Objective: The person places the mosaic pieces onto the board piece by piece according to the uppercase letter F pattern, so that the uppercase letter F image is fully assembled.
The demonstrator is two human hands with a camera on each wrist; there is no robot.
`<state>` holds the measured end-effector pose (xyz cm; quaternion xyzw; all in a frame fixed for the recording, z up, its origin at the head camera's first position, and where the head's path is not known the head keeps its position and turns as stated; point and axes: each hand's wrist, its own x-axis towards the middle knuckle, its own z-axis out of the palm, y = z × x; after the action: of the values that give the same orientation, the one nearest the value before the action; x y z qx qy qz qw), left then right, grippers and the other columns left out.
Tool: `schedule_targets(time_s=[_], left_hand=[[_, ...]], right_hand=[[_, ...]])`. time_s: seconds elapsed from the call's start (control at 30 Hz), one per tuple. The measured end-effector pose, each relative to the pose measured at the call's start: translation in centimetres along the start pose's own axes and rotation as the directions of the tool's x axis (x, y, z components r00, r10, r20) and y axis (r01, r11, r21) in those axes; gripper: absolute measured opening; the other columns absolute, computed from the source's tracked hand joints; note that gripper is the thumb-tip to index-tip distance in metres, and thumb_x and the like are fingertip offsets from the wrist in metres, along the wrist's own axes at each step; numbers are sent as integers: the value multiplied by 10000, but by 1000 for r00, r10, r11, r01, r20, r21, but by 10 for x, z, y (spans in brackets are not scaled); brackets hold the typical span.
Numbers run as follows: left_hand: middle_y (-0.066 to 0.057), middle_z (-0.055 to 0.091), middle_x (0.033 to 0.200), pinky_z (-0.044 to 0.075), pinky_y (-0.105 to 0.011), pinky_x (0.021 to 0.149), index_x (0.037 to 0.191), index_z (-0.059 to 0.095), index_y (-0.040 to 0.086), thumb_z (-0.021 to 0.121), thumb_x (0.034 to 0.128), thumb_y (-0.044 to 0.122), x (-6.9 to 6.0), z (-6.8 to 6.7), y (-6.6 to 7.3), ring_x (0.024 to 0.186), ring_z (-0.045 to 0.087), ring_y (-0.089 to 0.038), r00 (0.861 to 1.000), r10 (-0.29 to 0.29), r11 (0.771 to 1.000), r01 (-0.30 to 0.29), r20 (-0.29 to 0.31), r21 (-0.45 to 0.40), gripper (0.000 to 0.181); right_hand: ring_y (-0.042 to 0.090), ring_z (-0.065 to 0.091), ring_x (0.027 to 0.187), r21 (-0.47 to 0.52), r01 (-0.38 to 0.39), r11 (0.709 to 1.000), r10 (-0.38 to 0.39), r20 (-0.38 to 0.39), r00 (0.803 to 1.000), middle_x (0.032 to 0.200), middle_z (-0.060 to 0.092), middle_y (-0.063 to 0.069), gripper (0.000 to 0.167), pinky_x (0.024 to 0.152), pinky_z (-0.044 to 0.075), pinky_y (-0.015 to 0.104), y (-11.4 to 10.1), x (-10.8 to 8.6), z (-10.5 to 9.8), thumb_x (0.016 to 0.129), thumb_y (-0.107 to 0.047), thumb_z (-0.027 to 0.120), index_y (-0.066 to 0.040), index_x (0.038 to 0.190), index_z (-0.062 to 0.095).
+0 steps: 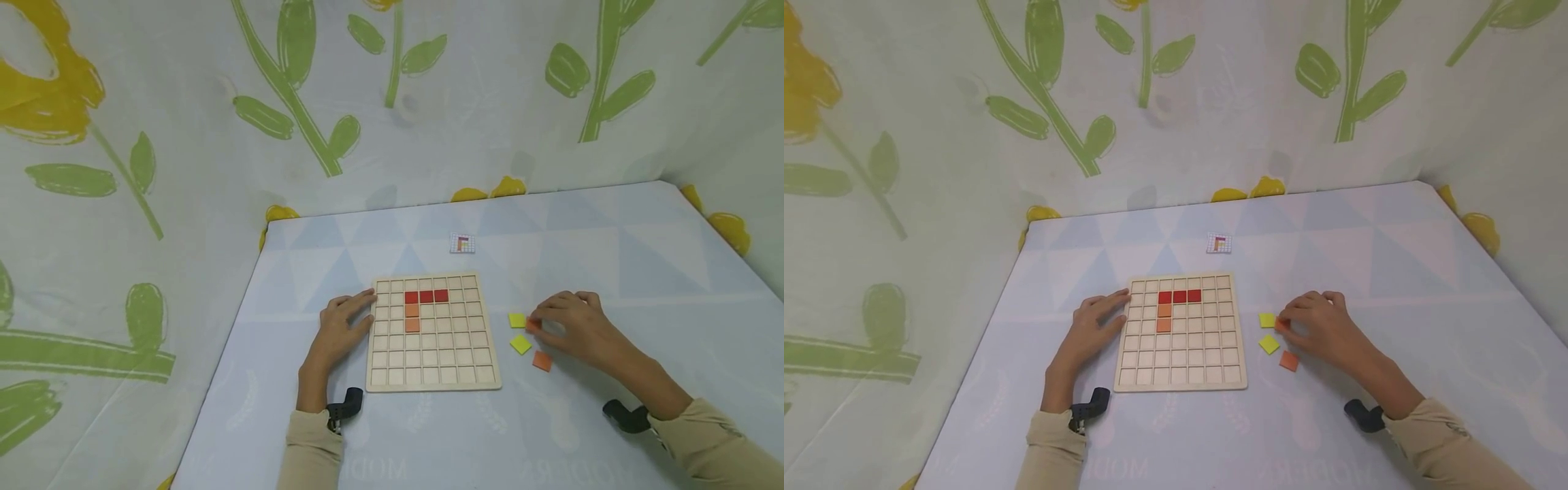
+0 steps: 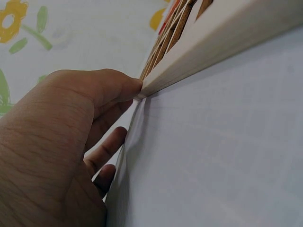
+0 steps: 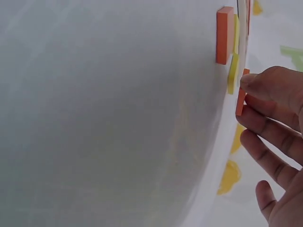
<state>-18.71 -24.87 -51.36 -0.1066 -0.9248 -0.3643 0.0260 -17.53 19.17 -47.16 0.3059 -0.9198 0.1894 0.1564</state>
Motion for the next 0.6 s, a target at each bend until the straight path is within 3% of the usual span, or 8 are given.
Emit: schedule_targets(time_s=[0.33,0.6], left_hand=[[92,486,1505,212,-530,1090,1403,611,208,641,972,242,0,1,-3,1316,394,-269,1000,-3,1000,4,-12,3,433],[128,483,1501,216,-522,1075,1407,607,237,633,982,282,2,4,-5,1319,398,-259,1000,12,1000,-12,-14,19,428]], right_hand=[[200,606,917,45,63,997,-62,-18,998,899,697,-50,241,856,336,549,-11,11,3,675,-95,911,-146,872,781],[210,603,945,82,95,992,-96,10,995,937,691,-43,258,882,323,544,-20,18,7,688,-90,904,-141,909,782]])
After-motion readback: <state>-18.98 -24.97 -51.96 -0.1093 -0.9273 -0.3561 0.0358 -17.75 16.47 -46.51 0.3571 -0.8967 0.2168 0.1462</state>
